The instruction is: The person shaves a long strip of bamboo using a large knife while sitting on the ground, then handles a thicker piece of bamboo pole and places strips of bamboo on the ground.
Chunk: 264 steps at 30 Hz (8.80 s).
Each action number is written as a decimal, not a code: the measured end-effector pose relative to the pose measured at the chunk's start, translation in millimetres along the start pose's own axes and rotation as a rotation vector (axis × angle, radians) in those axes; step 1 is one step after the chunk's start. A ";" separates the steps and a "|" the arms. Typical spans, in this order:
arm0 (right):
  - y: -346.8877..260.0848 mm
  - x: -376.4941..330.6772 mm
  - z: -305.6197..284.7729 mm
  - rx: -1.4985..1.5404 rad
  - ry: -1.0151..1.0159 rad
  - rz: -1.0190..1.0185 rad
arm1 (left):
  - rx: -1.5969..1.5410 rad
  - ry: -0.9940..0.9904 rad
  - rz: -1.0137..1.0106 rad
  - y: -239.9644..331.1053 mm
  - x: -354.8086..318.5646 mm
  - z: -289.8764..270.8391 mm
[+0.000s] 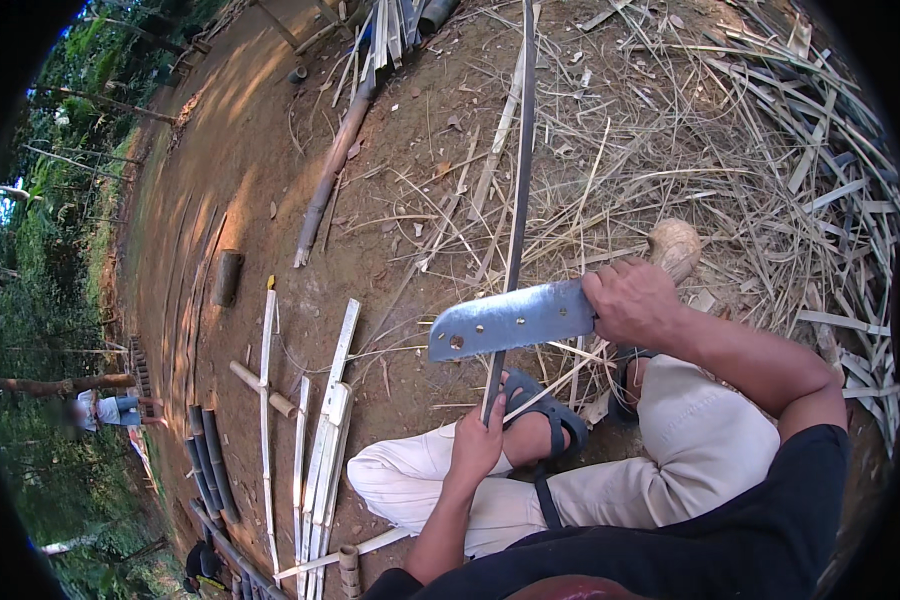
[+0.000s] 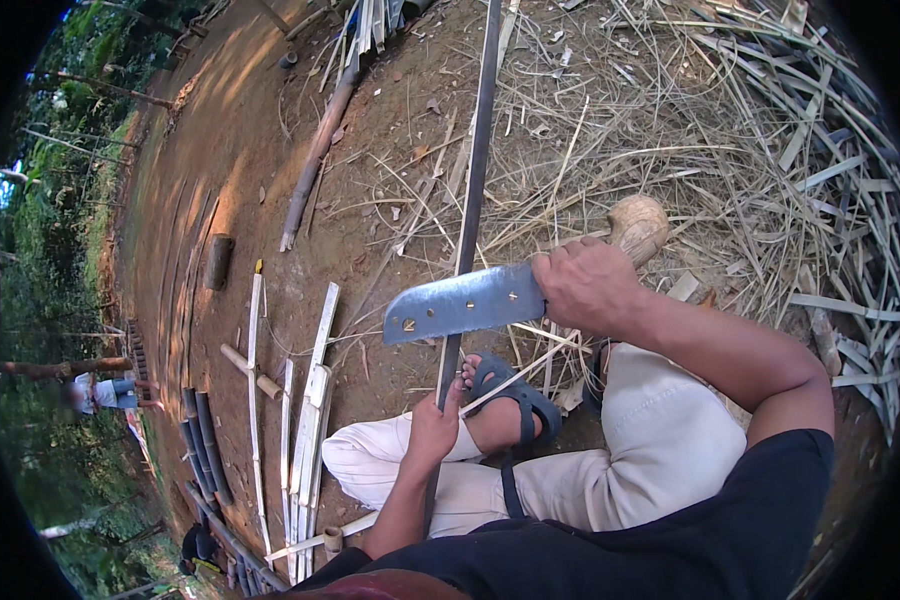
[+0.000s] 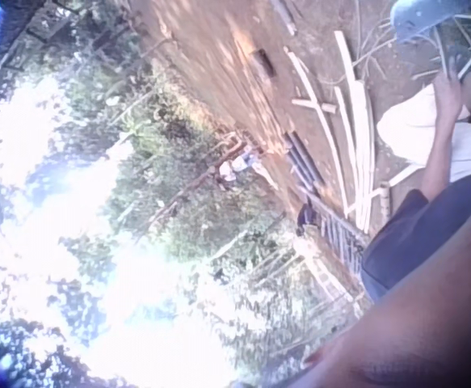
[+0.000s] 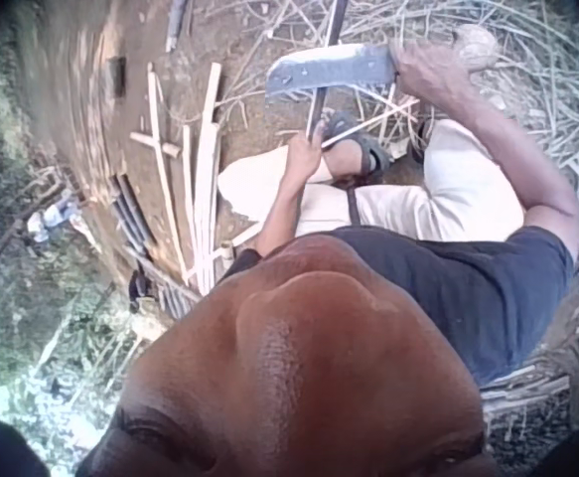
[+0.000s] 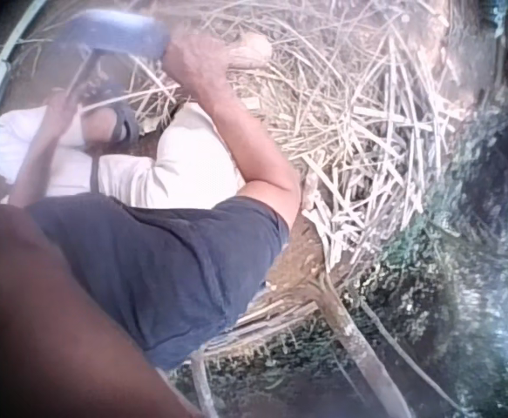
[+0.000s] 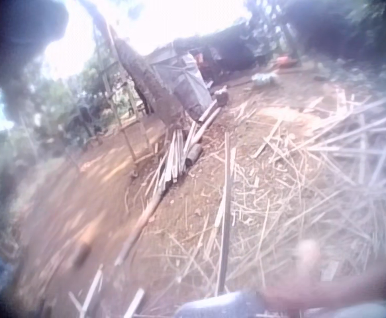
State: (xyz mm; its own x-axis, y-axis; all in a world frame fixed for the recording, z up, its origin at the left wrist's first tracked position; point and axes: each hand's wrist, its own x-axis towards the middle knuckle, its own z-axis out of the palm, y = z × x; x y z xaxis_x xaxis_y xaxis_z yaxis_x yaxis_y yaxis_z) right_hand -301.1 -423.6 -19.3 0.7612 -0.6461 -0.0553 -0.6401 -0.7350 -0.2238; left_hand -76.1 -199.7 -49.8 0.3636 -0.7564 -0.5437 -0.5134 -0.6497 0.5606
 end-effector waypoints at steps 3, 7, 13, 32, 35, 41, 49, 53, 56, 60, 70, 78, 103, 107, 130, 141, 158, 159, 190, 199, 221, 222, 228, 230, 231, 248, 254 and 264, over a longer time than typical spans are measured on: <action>46.6 28.4 -11.0 0.091 0.034 0.317 | -0.060 0.020 0.043 -7.2 -4.8 8.6; 67.5 36.5 5.1 0.103 0.007 0.286 | 0.011 -0.081 -0.038 -16.5 -5.4 17.7; 34.7 2.4 60.7 0.081 -0.141 -0.036 | 0.004 -0.312 -0.249 -33.7 -10.9 26.7; 118.2 -41.5 96.6 0.109 -0.287 0.108 | 0.080 -0.385 -0.204 -60.0 -16.7 38.2; 131.2 -37.8 110.2 0.054 -0.265 0.096 | 0.057 -0.461 -0.339 -33.8 -12.5 37.5; 82.0 -56.7 99.4 0.198 -0.282 0.199 | 0.022 -0.526 -0.455 -52.0 -9.2 40.5; 57.0 -74.1 111.0 0.005 -0.146 0.036 | 0.090 -0.413 -0.254 -49.6 -9.0 45.6; 119.2 -55.5 101.0 0.119 -0.150 0.405 | 0.082 -0.378 -0.233 -36.4 -14.2 51.8; 101.1 -43.2 91.9 0.088 -0.217 0.396 | 0.035 -0.424 -0.348 -47.4 -8.4 48.7; 62.6 -51.4 105.8 0.099 -0.289 0.147 | 0.066 -0.411 -0.324 -47.9 -15.4 46.2; 237.3 1.8 94.8 0.065 -0.094 0.626 | 0.039 -0.528 -0.455 -39.7 -10.9 40.7; 247.1 32.9 100.5 0.087 -0.156 0.646 | -0.030 -0.501 -0.555 -62.0 -56.3 5.2; 281.5 46.7 127.0 0.033 0.026 0.616 | 0.278 -0.368 -0.555 -136.3 -151.5 -39.6; 316.1 62.9 118.1 0.098 -0.118 0.668 | 0.253 -0.388 -0.624 -133.0 -146.6 -32.7; 282.9 34.3 161.6 0.464 -0.122 1.103 | -0.185 -0.520 -0.598 -116.3 -129.1 -38.0; 260.0 214.5 -66.8 2.318 0.686 0.014 | -0.223 -0.495 -0.654 -146.3 -128.7 -38.1; 286.6 220.4 -55.8 2.051 0.712 0.213 | -0.177 -0.550 -0.609 -189.5 -139.8 -32.0; 286.2 221.1 -55.5 2.062 0.706 0.208 | -0.187 -0.556 -0.603 -185.4 -140.2 -33.3; 239.4 -10.3 213.6 0.080 0.083 0.722 | -0.332 -0.204 -0.298 -12.5 -42.1 -42.4; 208.9 8.7 157.5 0.509 0.353 0.929 | -0.289 -0.098 -0.288 16.5 -20.7 -32.3; 5.4 -36.2 29.2 0.477 0.635 -0.108 | -0.464 -0.144 0.044 95.5 64.5 -75.6; 0.5 -29.5 24.4 0.421 0.588 -0.158 | -0.452 -0.142 0.059 101.7 70.1 -73.9; 0.6 -11.9 34.4 0.305 0.497 -0.214 | -0.643 -0.176 0.025 81.7 84.8 -47.1; 6.3 -7.5 24.9 0.167 0.530 -0.222 | -0.975 -0.209 0.032 58.5 79.4 -38.0; 12.0 -7.2 19.2 0.104 0.535 -0.229 | -0.900 -0.247 0.056 55.5 81.5 -37.1; 94.2 4.6 -10.1 0.138 0.587 0.321 | -0.547 -0.327 -0.067 79.1 35.9 -56.2; 57.7 -11.7 -10.7 0.020 0.500 -0.092 | -0.558 -0.325 -0.096 65.7 7.8 -49.6; 127.0 6.4 -27.3 0.169 0.490 0.321 | -0.510 -0.461 -0.215 3.2 -40.2 -34.9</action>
State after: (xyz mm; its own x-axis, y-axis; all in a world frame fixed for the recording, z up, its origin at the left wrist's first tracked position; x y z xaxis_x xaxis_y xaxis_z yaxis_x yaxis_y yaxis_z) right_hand -380.4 -526.7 -21.5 0.3704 -0.8791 0.2999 -0.7737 -0.4707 -0.4241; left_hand -65.2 -174.0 -4.3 -0.0073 -0.5725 -0.8199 0.0003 -0.8199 0.5725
